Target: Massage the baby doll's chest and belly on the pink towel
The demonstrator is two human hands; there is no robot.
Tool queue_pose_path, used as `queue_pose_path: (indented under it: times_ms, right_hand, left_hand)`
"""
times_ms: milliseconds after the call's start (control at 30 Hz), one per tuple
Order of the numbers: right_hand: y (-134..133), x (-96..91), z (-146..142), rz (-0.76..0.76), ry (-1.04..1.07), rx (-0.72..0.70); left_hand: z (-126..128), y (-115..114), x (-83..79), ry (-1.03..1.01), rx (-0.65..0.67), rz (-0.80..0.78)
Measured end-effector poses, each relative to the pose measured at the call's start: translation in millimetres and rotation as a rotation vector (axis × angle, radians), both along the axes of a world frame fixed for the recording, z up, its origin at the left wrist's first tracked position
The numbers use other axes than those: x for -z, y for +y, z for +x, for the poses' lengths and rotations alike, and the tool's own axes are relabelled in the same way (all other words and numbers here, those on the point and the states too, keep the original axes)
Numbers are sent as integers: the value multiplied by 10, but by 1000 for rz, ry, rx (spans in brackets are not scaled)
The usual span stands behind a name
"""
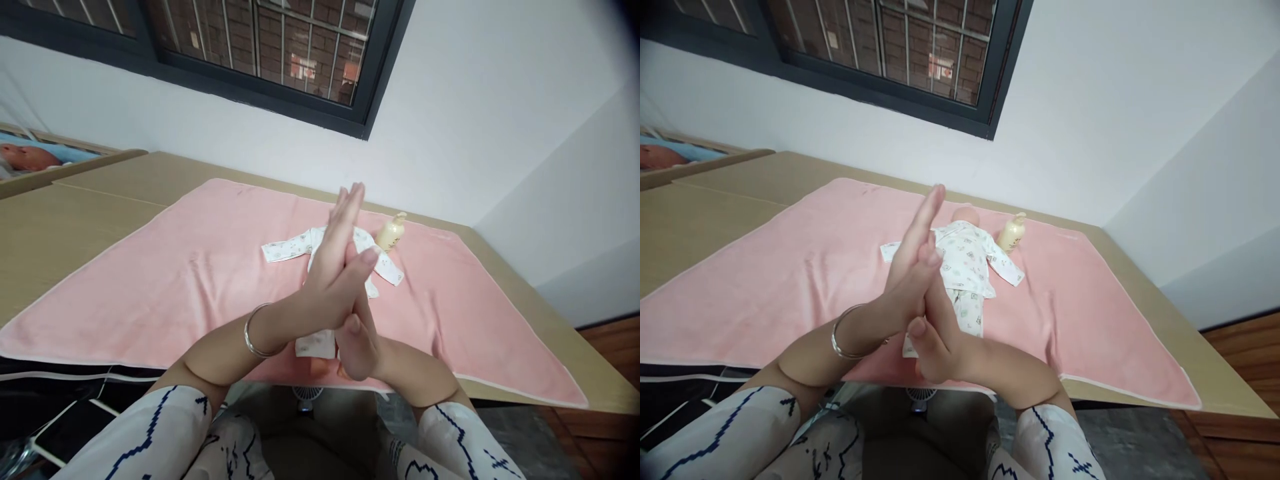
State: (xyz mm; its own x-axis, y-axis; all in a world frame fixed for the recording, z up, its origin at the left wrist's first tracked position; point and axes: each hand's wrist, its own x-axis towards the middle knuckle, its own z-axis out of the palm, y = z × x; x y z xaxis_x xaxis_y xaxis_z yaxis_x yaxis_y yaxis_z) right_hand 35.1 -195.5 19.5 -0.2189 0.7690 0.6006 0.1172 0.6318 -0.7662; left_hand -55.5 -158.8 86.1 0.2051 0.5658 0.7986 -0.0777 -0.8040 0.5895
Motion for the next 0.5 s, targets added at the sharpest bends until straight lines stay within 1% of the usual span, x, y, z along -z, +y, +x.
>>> queue_pose_path:
  times_ms: [67, 100, 167, 233, 300, 367, 433, 500]
  right_hand:
    - [27, -36, 11, 7, 18, -66]
    - [43, -73, 32, 34, 27, -60]
    - [72, -168, 96, 74, 37, 41]
    - [96, -276, 180, 115, 71, 146]
    - [127, -391, 277, 135, 150, 191]
    - [190, -517, 383, 145, 234, 220]
    - [313, -642, 493, 184, 290, 281]
    - [514, -732, 596, 239, 333, 350]
  left_hand:
    - [52, 69, 45, -65, -50, -21]
    - [95, 92, 80, -81, -69, -35]
    - [198, 105, 165, -54, -79, -58]
    - [299, 77, 243, 31, -45, -50]
    - [375, 38, 282, 142, 15, -17]
    - [417, 49, 273, 283, 70, 0]
    - [418, 174, 236, 409, 58, -50]
    - [383, 439, 216, 445, -40, -172]
